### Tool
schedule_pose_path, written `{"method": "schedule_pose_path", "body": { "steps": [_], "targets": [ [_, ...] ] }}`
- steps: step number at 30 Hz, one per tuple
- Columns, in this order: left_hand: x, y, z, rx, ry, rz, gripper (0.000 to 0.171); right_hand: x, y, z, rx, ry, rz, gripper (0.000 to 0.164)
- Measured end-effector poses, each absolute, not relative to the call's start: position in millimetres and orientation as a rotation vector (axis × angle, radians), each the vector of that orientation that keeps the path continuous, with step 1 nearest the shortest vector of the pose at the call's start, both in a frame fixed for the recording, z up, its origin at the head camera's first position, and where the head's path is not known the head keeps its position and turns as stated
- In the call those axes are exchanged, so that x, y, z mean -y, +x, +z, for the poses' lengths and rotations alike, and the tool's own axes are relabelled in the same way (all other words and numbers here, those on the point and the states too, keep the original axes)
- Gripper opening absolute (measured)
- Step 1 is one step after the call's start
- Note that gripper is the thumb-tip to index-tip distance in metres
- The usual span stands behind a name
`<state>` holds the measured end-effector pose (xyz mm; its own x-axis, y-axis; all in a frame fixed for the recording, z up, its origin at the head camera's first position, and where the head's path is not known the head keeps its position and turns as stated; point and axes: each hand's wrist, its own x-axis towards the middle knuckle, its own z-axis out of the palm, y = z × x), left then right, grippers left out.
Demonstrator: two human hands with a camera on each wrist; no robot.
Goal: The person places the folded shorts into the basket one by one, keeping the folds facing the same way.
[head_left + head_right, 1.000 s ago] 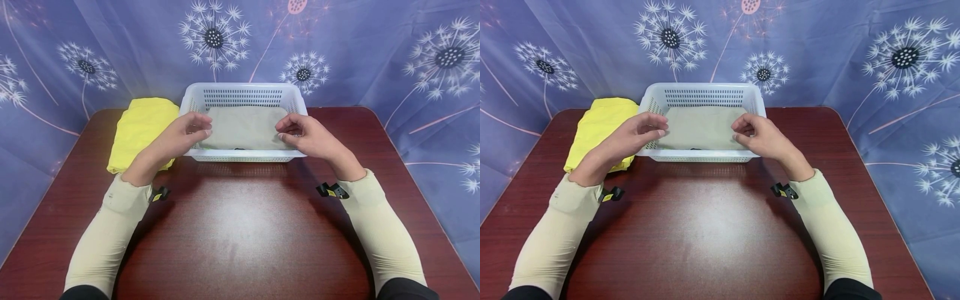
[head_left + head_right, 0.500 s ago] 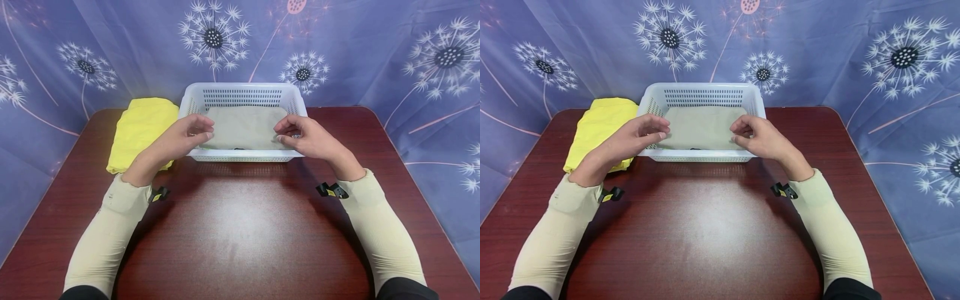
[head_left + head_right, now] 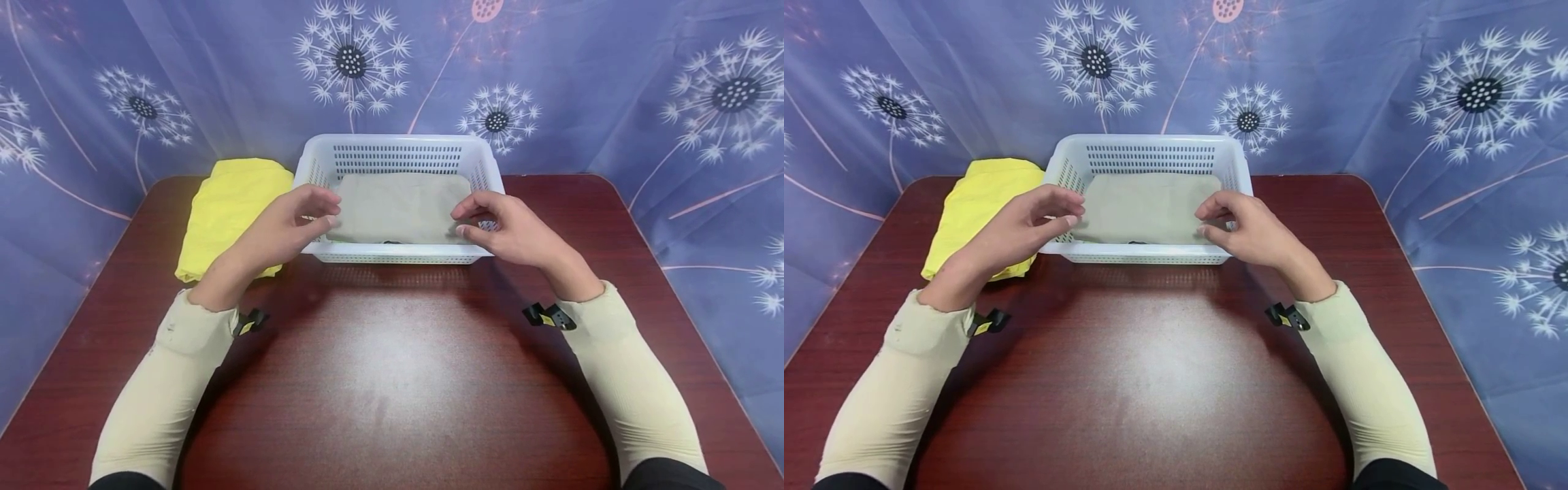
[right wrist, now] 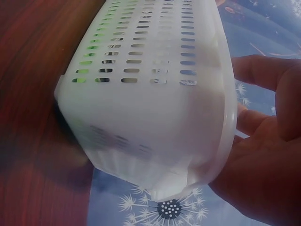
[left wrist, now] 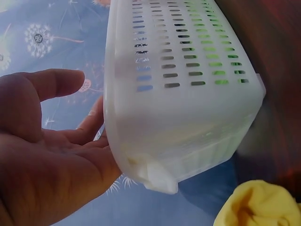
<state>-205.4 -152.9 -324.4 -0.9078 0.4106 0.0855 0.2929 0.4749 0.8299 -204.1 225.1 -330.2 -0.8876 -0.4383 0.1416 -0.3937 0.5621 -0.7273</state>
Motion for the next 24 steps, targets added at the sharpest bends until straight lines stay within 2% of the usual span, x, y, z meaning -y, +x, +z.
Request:
{"method": "schedule_pose_path", "body": {
  "steps": [24],
  "targets": [
    [171, -194, -318, -2.720, 0.635, 1.458, 0.029, -243, -193, -337, -2.721, -1.121, -1.118, 0.028]
  ]
}}
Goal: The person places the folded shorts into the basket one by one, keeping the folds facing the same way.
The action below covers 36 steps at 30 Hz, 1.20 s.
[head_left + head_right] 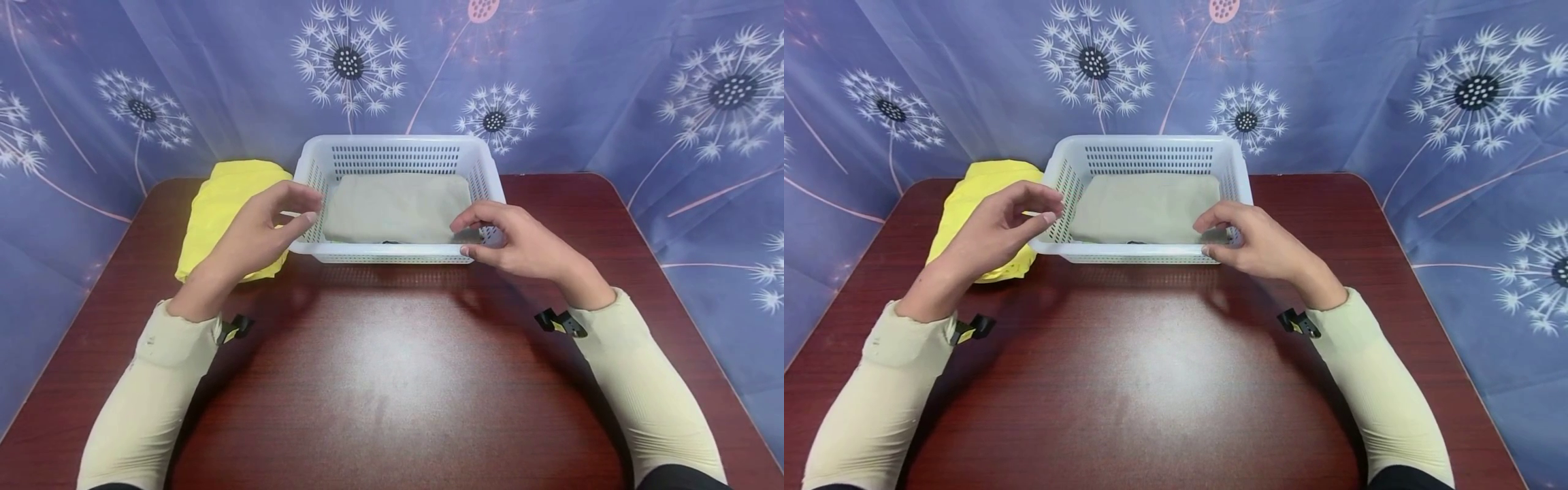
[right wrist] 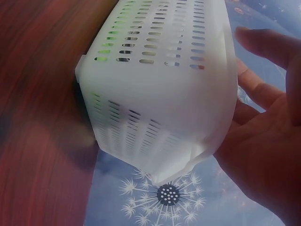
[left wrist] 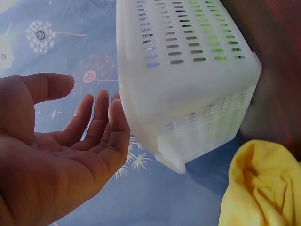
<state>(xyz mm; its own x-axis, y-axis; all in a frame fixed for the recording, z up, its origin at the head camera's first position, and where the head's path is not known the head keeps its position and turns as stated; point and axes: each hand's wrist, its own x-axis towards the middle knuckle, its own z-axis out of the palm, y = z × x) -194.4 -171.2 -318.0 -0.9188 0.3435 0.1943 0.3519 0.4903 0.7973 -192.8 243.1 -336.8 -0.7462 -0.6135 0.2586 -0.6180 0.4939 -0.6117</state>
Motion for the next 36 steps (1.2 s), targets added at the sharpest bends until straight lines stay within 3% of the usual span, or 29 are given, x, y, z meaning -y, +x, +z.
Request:
{"method": "schedule_pose_path", "body": {
  "steps": [36],
  "targets": [
    [229, -198, -324, 2.852, -0.324, -1.142, 0.044, -241, -195, -338, 2.607, 1.352, 1.171, 0.027]
  ]
}}
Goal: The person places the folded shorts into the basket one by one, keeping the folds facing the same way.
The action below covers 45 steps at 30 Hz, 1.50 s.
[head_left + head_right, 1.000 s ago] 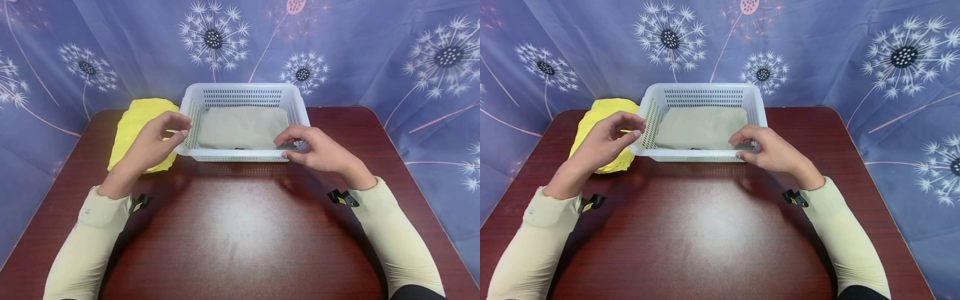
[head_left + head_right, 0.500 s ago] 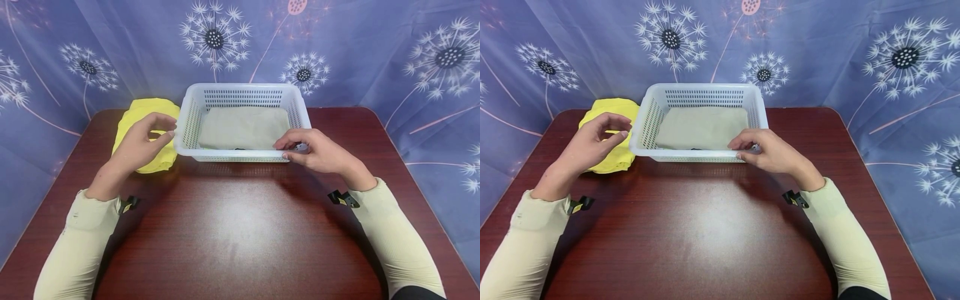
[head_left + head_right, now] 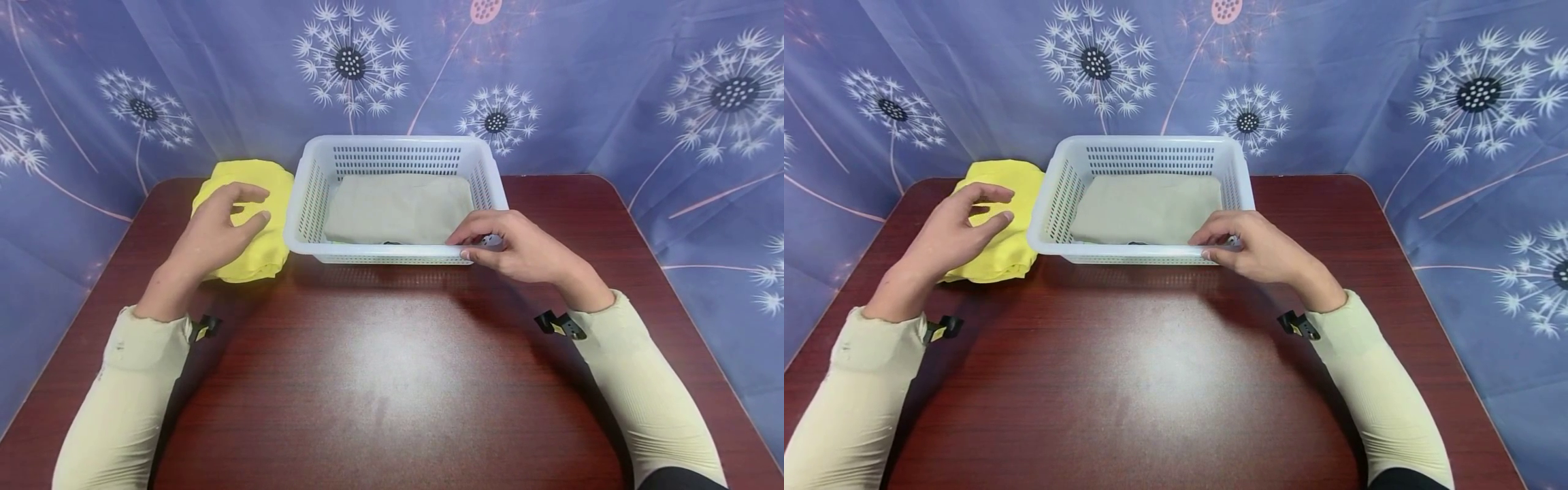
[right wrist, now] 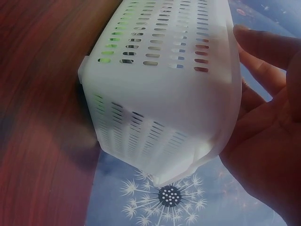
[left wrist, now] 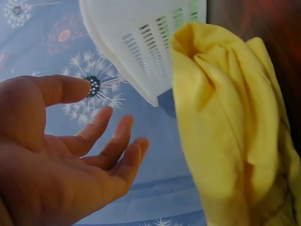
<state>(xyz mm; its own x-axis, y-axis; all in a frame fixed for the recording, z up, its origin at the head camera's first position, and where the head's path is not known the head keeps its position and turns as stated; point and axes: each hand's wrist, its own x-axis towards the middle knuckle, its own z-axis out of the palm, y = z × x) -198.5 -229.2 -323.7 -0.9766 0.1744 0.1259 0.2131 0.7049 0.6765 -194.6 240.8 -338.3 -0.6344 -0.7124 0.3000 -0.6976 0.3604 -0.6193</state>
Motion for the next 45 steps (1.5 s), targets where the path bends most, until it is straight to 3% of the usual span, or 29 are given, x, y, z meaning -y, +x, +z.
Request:
{"method": "schedule_pose_path", "body": {
  "steps": [45],
  "targets": [
    [266, -231, -367, 3.118, -0.114, -0.930, 0.079, -240, -196, -340, -2.568, -1.337, -1.156, 0.028]
  ]
}}
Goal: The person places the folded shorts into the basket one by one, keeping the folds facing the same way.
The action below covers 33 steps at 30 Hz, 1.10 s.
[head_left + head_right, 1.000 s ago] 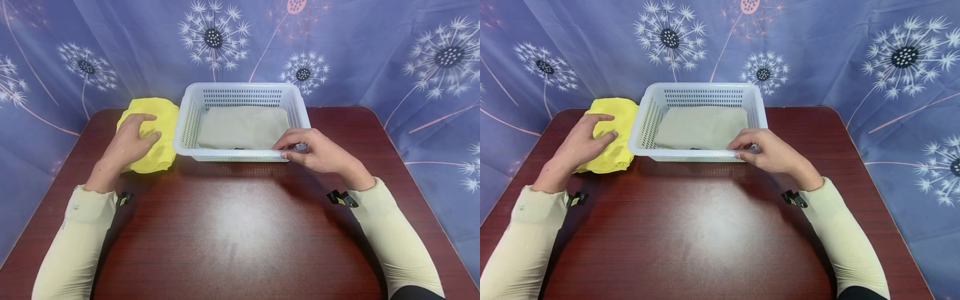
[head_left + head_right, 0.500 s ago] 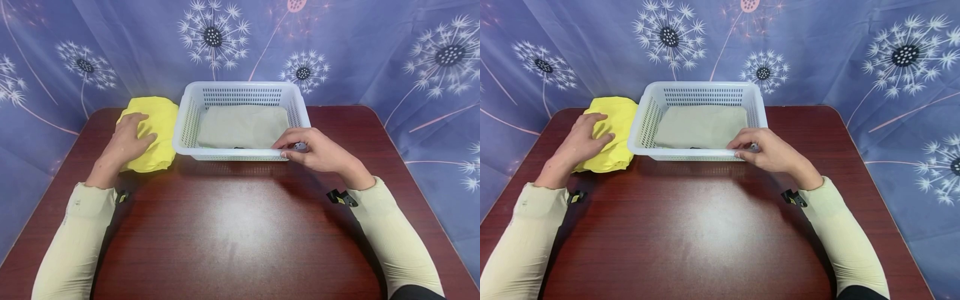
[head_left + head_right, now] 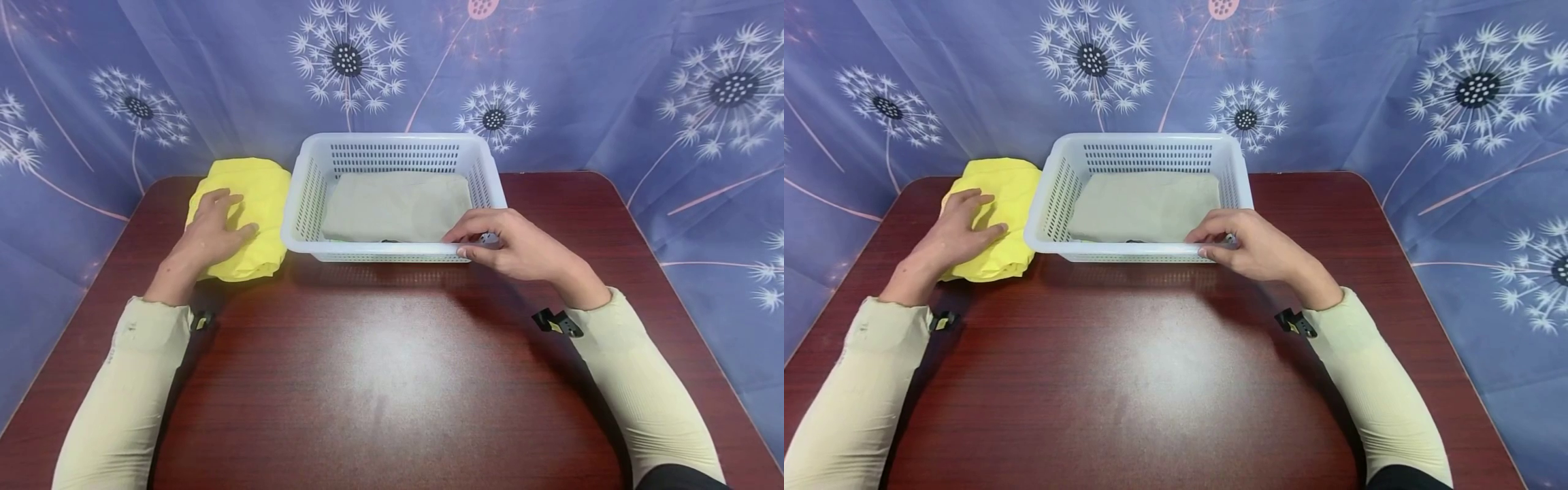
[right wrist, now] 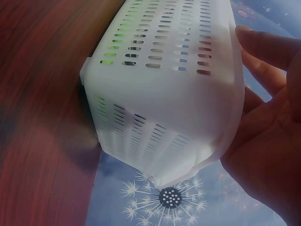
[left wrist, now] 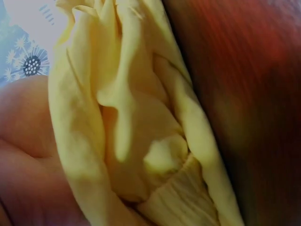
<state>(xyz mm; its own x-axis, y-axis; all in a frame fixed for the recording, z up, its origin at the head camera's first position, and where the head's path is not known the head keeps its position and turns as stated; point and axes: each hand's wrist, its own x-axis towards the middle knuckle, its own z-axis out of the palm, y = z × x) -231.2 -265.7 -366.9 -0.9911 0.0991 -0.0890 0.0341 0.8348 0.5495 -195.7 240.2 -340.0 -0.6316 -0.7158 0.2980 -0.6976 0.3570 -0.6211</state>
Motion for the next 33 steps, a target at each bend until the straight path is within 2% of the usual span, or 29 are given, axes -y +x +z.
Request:
{"method": "schedule_pose_path", "body": {
  "steps": [33],
  "targets": [
    [263.4, -231.0, -372.8, -2.836, 0.092, 0.600, 0.080, -240.4, -197.0, -342.3, -2.580, -1.336, -1.135, 0.028]
  ]
}}
